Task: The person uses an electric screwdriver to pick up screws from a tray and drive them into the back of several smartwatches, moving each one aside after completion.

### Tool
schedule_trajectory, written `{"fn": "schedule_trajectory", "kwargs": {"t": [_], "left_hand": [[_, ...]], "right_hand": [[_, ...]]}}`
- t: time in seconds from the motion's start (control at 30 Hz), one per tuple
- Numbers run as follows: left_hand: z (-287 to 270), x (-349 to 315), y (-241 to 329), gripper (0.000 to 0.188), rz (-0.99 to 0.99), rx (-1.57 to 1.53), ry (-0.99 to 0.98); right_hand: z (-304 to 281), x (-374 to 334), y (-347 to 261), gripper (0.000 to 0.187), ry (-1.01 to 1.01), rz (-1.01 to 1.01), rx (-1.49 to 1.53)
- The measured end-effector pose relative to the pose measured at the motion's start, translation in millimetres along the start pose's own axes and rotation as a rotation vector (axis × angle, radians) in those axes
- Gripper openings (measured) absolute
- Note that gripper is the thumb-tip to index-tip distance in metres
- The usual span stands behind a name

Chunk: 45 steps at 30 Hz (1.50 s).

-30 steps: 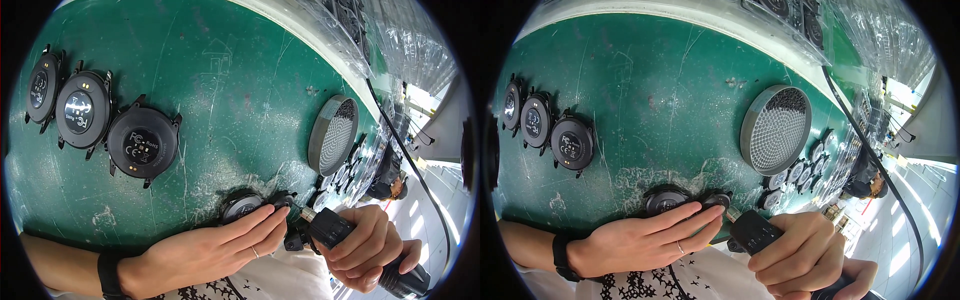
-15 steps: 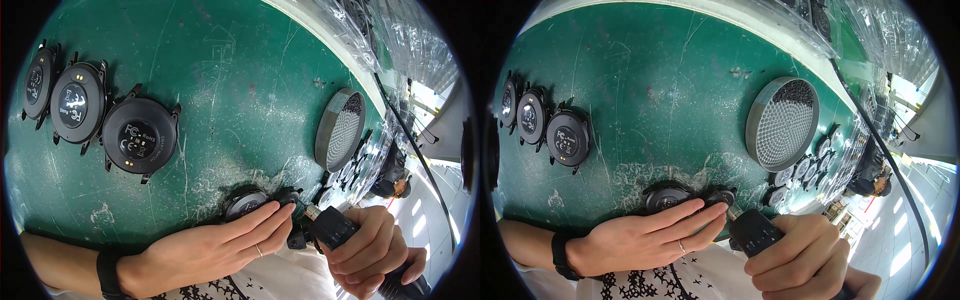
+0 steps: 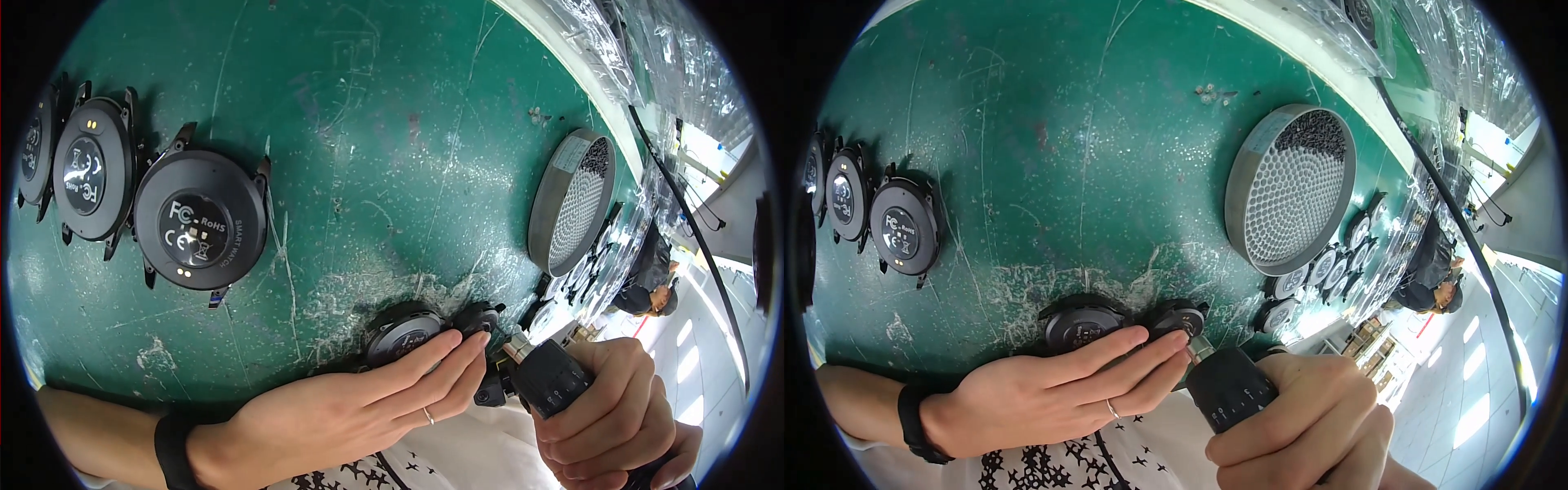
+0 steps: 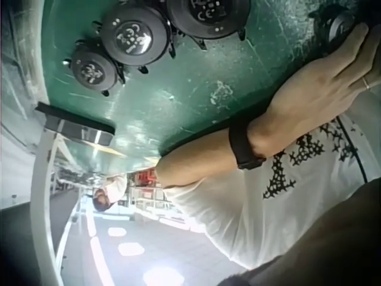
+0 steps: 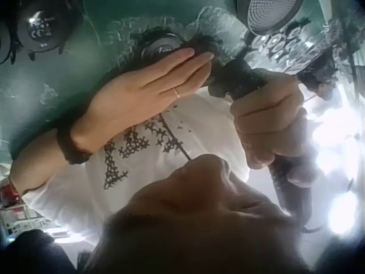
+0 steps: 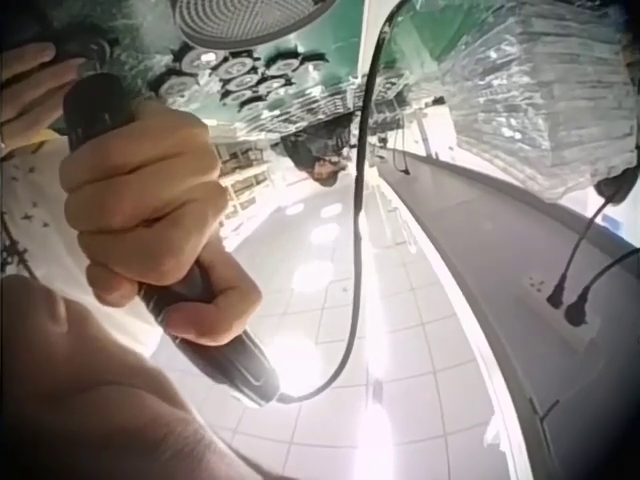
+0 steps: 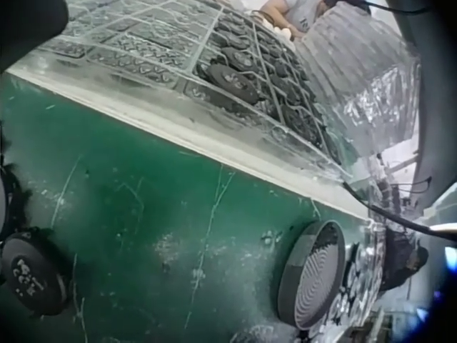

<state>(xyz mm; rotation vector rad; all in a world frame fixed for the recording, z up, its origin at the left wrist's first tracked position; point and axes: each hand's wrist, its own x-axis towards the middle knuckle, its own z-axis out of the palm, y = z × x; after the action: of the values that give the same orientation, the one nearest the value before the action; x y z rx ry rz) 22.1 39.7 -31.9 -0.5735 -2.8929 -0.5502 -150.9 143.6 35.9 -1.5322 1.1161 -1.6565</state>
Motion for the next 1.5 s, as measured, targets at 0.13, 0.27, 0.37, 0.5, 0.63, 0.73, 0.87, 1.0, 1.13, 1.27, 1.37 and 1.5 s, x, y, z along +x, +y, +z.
{"fn": "schedule_trajectory", "kwargs": {"t": [0.13,0.27,0.37,0.5,0.63,0.73,0.87,1.0,1.13,1.27,1.37,1.5], "left_hand": [[1,0,1,0.051,-0.006,0.003,0.011],[0,-2,1,0.051,-0.002,0.010,0.007],[1,-4,2,0.051,-0.001,0.010,0.007],[0,-2,0,0.051,0.024,0.034,-0.008],[0,-2,-2,0.051,0.045,0.057,-0.026],[1,-2,-1,0.051,0.042,0.063,-0.019],[2,-1,0,0.051,0.025,0.053,-0.005],[2,-2,0,0.052,0.020,0.044,-0.005],[3,-2,1,0.052,0.016,0.045,-0.004],[6,1,1,0.052,0.022,0.033,0.008],[2,0,0,0.051,0.019,0.032,-0.012],[-1,-2,0,0.051,0.045,0.045,-0.039]], "right_hand": [[0,-1,1,0.051,0.044,-0.009,-0.017],[-5,-1,-1,0.048,0.018,0.044,0.030],[5,-2,5,0.044,0.095,-0.058,-0.011],[8,4,8,0.040,0.102,-0.076,-0.011],[3,2,11,0.039,0.062,-0.086,0.027],[1,3,7,0.037,0.054,-0.044,0.040],[-1,1,10,0.035,0.083,-0.057,0.062],[-6,0,15,0.021,0.047,-0.079,0.088],[2,7,19,0.008,0.058,-0.125,0.105],[2,-3,26,0.025,0.112,-0.270,0.090],[1,2,23,0.024,0.109,-0.266,0.107],[1,5,20,0.007,0.073,-0.144,0.116]]}}
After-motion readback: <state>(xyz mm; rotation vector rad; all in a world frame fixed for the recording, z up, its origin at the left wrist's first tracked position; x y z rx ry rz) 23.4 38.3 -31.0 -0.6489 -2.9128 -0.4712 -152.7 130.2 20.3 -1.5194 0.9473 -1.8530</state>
